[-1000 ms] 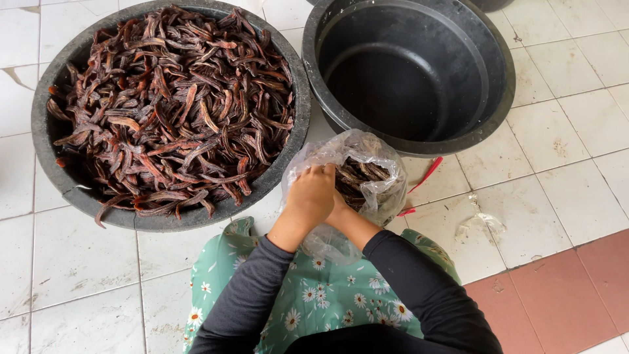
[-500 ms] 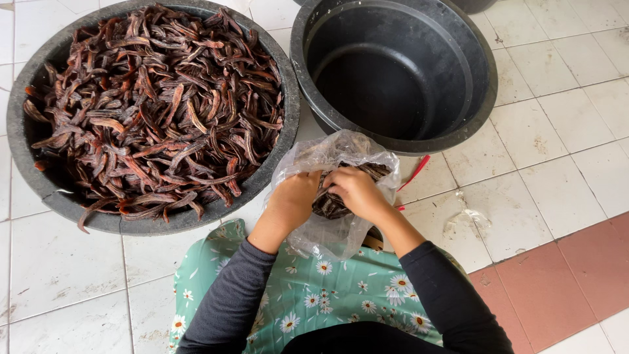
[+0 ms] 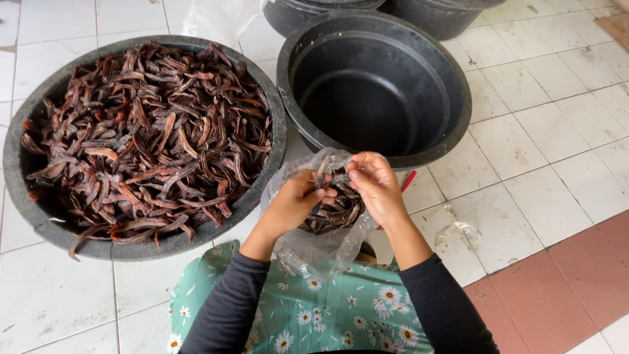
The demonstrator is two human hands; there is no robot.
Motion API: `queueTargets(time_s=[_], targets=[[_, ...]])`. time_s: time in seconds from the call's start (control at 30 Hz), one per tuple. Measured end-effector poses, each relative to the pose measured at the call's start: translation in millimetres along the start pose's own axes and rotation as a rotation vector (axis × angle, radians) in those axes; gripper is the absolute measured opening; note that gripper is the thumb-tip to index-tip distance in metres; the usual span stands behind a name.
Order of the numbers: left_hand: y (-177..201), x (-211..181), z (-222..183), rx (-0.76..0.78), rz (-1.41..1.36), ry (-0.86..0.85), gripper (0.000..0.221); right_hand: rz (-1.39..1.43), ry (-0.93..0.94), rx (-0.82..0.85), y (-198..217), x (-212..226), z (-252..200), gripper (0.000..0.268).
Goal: The person scoops dried fish from a large black basin and places them into a clear plastic bag held in their lap. They repeatedly transfer handfuls of fish and adjust the bag to fit more.
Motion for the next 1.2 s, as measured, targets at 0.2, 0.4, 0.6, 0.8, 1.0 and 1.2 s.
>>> queueTargets(time_s=[0.2, 0.4, 0.6, 0.8, 1.0, 1.2], targets=[[8.5, 1.8, -0.4, -0.061, -0.134, -0.006, 0.032, 0.388, -0.006, 0.137, 3.0, 6.6, 0.7, 0.021], [-0.9, -3.6, -7.3, -0.037, 0.131, -0.007, 0.034, 0.529, -0.051, 0.165, -18.4, -0.6, -0.8, 0.016], [3.1, -5.6, -1.2, -0.144, -0.202, -0.082, 0.02, 0.353, 0.01, 0.182, -44.0, 15.0, -9.4, 0.02], [16.2, -3.9, -1.2, -0.284, -0.392, -0.093, 0.015, -0.415, 0.041, 0.151, -56.4, 14.5, -19.9, 0.038], [14.3, -4.1, -2.6, -0.301, -0.393, -0.064, 0.01, -0.323, 0.079, 0.143, -59.4, 2.4, -18.4, 0.029], [14.4, -7.2, -1.8, -0.28, -0.554, -0.013, 0.016, -0.323, 0.127, 0.156, -56.3, 5.1, -18.2, 0.025]])
Point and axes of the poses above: each hand's wrist, its own z-axis towards the middle knuckle, its own y-axis out of the back of the hand, x = y × z, the point moved 4 cm from there along z, towards the middle knuckle
